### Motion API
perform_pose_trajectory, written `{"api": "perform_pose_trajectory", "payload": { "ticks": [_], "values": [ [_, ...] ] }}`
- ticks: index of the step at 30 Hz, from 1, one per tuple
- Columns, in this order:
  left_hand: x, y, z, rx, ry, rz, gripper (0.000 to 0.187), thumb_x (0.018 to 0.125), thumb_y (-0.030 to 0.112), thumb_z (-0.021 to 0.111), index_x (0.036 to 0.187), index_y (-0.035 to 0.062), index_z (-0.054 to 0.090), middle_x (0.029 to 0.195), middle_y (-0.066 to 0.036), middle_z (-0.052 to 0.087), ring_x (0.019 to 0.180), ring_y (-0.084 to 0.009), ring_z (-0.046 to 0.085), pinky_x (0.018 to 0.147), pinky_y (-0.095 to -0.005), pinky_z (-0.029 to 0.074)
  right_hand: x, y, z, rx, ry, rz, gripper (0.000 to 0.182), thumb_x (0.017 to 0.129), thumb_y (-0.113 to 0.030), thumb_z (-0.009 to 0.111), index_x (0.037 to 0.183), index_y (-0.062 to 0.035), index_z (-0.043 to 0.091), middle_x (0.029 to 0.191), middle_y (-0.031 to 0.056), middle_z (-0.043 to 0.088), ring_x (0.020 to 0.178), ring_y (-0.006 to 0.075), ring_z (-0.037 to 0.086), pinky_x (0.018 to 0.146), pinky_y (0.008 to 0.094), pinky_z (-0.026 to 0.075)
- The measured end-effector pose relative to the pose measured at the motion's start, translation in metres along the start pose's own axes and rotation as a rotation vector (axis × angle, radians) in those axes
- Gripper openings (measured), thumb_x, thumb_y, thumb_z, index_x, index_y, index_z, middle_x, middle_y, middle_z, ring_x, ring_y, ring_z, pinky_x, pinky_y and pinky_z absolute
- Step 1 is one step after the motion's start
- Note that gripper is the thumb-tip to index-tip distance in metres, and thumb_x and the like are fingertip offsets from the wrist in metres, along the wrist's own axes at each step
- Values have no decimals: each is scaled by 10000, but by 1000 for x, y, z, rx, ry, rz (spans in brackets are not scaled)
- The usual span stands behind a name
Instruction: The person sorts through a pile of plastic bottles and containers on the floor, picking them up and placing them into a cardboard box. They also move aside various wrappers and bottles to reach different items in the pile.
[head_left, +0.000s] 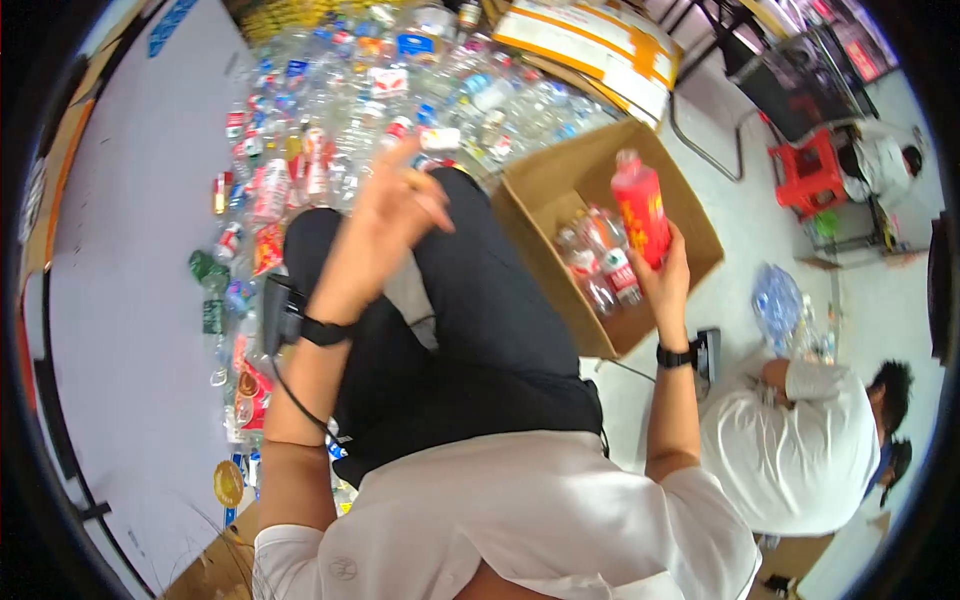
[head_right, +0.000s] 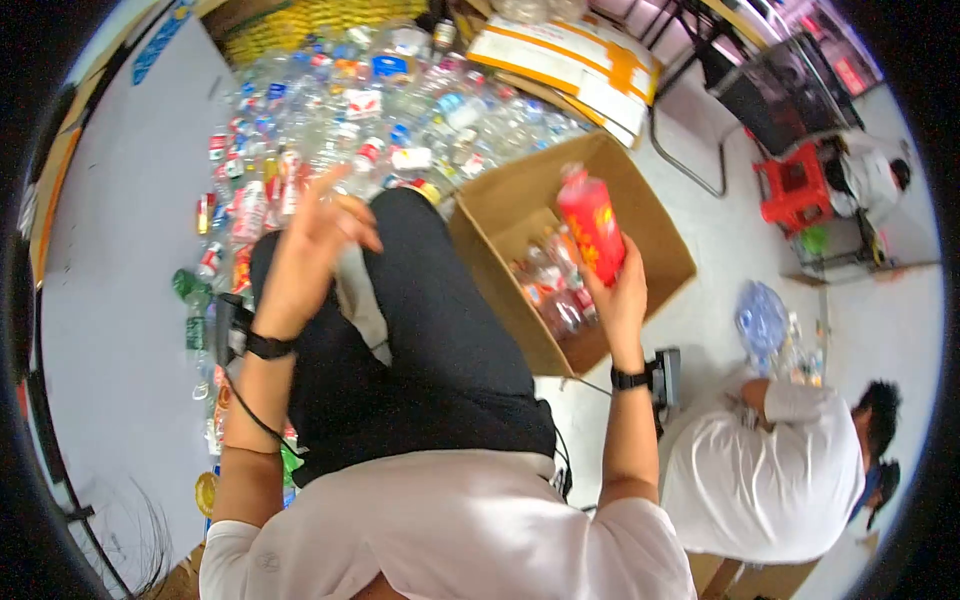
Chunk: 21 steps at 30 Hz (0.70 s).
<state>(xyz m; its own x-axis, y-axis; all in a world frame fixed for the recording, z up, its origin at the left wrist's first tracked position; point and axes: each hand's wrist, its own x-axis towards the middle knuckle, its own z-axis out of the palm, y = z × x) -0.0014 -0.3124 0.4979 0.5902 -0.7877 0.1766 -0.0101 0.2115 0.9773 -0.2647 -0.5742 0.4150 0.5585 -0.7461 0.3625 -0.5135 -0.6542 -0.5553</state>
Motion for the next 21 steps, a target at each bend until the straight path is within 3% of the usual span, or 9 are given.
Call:
{"api": "perform_pose_trajectory", "payload": {
  "ticks": [4, 9, 12, 13, 16, 18, 21],
  "values": [
    [33, -32, -55, 40, 408, 15, 344, 889, 151, 539, 1208, 48, 463, 870, -34, 551, 788, -119, 546, 757, -265, 447, -8, 58, 2, -139, -102, 307, 631, 708, -386, 725, 1157, -20, 472, 994, 217, 612, 895, 338, 615, 755, 391, 484],
    [27, -107, -94, -52, 663, 64, 273, 885, 71, 513, 1153, 36, 480, 851, -27, 559, 774, -112, 549, 746, -255, 451, -28, 72, 28, -232, -404, 368, 688, 681, -440, 721, 1139, 4, 465, 987, 245, 606, 924, 370, 597, 776, 423, 472],
    [21, -108, -93, -109, 732, -19, 272, 881, 59, 513, 1149, 24, 479, 849, -23, 555, 769, -104, 541, 730, -246, 452, -38, 66, 51, -354, -683, 383, 710, 679, -465, 707, 1148, 3, 451, 1003, 255, 595, 947, 384, 580, 784, 440, 465],
    [20, -102, -92, -18, 672, 36, 269, 880, 53, 513, 1144, 19, 479, 839, -20, 553, 756, -99, 534, 716, -249, 452, -41, 73, 63, -363, -755, 371, 717, 676, -437, 720, 1170, -1, 438, 1026, 247, 594, 967, 371, 580, 799, 437, 467],
    [17, -113, -99, 10, 583, 36, 267, 885, 64, 509, 1147, 16, 482, 844, -12, 548, 754, -99, 529, 728, -240, 451, -45, 81, 89, -415, -849, 276, 691, 680, -399, 727, 1174, -10, 439, 1056, 232, 591, 985, 358, 579, 808, 438, 471],
    [14, -113, -101, 10, 570, 0, 266, 890, 57, 500, 1153, 18, 484, 845, -2, 551, 754, -96, 529, 730, -241, 452, -46, 81, 97, -456, -882, 341, 647, 686, -371, 730, 1153, -20, 454, 1071, 215, 591, 993, 360, 577, 818, 440, 471],
    [13, -109, -101, 18, 585, -18, 264, 891, 67, 504, 1151, 19, 496, 840, -1, 547, 753, -90, 526, 735, -239, 451, -51, 95, 114, -600, -914, 340, 560, 763, -362, 633, 1163, -25, 431, 1046, 241, 588, 986, 381, 578, 814, 473, 469]
  ]
}}
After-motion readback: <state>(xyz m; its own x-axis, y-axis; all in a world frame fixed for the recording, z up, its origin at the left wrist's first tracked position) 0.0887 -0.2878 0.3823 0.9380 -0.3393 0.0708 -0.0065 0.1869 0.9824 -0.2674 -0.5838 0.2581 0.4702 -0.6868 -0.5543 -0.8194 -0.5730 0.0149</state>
